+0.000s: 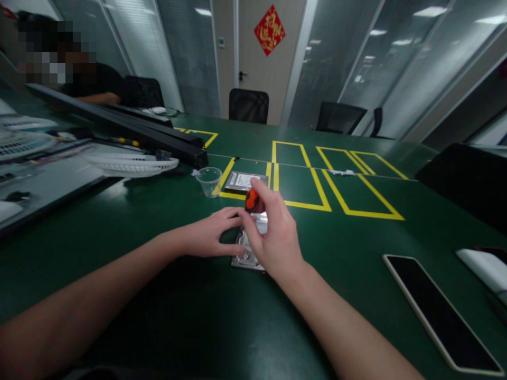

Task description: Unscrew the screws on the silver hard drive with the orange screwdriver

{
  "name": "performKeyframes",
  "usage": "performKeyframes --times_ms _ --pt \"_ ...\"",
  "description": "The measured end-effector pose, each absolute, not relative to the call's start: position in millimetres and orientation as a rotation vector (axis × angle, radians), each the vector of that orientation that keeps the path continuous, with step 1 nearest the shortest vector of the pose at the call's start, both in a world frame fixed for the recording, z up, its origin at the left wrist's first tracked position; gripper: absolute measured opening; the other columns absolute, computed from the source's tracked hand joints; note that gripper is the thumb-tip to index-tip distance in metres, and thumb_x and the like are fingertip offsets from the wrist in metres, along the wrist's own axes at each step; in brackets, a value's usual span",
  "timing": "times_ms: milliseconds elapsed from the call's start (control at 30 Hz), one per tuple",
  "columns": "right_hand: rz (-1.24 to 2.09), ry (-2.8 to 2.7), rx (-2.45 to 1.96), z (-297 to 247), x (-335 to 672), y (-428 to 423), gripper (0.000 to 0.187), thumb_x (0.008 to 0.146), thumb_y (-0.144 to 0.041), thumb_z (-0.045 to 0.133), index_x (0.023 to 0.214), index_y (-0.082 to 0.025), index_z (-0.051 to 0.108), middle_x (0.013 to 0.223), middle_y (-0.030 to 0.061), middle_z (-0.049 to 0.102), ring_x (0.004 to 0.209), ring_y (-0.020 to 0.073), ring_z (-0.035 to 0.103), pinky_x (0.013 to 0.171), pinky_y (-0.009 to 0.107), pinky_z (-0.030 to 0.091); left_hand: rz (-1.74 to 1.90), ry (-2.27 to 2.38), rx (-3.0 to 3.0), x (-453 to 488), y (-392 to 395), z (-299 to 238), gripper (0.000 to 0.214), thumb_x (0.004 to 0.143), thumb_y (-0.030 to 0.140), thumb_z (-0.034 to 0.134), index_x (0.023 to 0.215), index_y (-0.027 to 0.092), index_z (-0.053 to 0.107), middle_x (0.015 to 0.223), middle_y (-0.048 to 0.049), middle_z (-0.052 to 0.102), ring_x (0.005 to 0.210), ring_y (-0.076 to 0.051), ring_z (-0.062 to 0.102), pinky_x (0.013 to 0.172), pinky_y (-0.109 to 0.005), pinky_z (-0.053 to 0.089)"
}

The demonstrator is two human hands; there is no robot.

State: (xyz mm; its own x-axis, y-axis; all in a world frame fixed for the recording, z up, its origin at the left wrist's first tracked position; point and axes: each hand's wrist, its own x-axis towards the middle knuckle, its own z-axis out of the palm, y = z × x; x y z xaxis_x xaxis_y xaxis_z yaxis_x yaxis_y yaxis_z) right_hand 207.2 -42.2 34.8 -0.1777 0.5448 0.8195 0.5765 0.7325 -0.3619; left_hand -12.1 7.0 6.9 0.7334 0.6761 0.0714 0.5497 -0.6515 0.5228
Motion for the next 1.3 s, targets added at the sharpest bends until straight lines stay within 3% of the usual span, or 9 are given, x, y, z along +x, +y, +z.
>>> performKeyframes --times_ms 267,467,633,900,1167,1300 --pt "0.043 -1.855 -0.854 33.2 206.4 -43.9 0.071 0.102 -0.02 0.068 0.166 -0.028 0.04 0.153 0.0151 0.064 0.12 0.0306 0.076 0.106 0.052 0.067 0.376 0.922 2.47 -10.8 8.0 5.0 0.084 0.094 0.074 0.076 0.164 0.034 0.054 0.176 -0.0146 0.041 0.163 -0.046 0.036 0.132 -0.067 0.034" --pt "-0.049 -1.829 -0.864 33.9 207.8 -41.2 0.066 0.1 -0.022 0.074 0.161 -0.03 0.047 0.138 0.0117 0.07 0.105 0.0268 0.075 0.093 0.047 0.069 0.332 0.938 2.465 -11.8 7.3 6.4 0.084 0.095 0.076 0.072 0.164 0.031 0.054 0.175 -0.0155 0.04 0.163 -0.045 0.035 0.132 -0.066 0.034" --pt "0.046 -1.844 -0.855 33.4 206.2 -43.9 0.069 0.102 -0.019 0.066 0.165 -0.031 0.041 0.152 0.0133 0.064 0.122 0.0298 0.074 0.105 0.052 0.067 0.333 0.934 2.449 -11.3 6.6 9.1 0.083 0.095 0.073 0.075 0.165 0.035 0.052 0.178 -0.0129 0.038 0.164 -0.046 0.034 0.132 -0.068 0.032" --pt "-0.065 -1.854 -0.874 36.8 207.5 -42.4 0.068 0.1 -0.022 0.074 0.162 -0.029 0.047 0.137 0.0116 0.069 0.099 0.0251 0.073 0.088 0.045 0.069 0.357 0.925 2.46 -13.1 9.5 2.9 0.086 0.094 0.079 0.072 0.165 0.034 0.052 0.176 -0.0138 0.041 0.163 -0.047 0.035 0.131 -0.068 0.034" --pt "0.019 -1.882 -0.836 37.0 205.5 -46.5 0.073 0.102 -0.019 0.068 0.168 -0.031 0.041 0.15 0.0115 0.067 0.116 0.0286 0.076 0.103 0.048 0.067 0.368 0.943 2.459 -12.3 8.3 2.9 0.089 0.094 0.076 0.074 0.168 0.033 0.05 0.177 -0.0146 0.039 0.164 -0.047 0.035 0.132 -0.068 0.034" --pt "-0.025 -1.872 -0.852 36.5 206.5 -44.9 0.069 0.101 -0.023 0.072 0.165 -0.03 0.045 0.144 0.012 0.07 0.102 0.0257 0.076 0.092 0.046 0.069 0.387 0.93 2.461 -12.9 8.7 1.6 0.09 0.093 0.078 0.074 0.166 0.032 0.052 0.176 -0.0153 0.041 0.163 -0.047 0.036 0.132 -0.067 0.034"
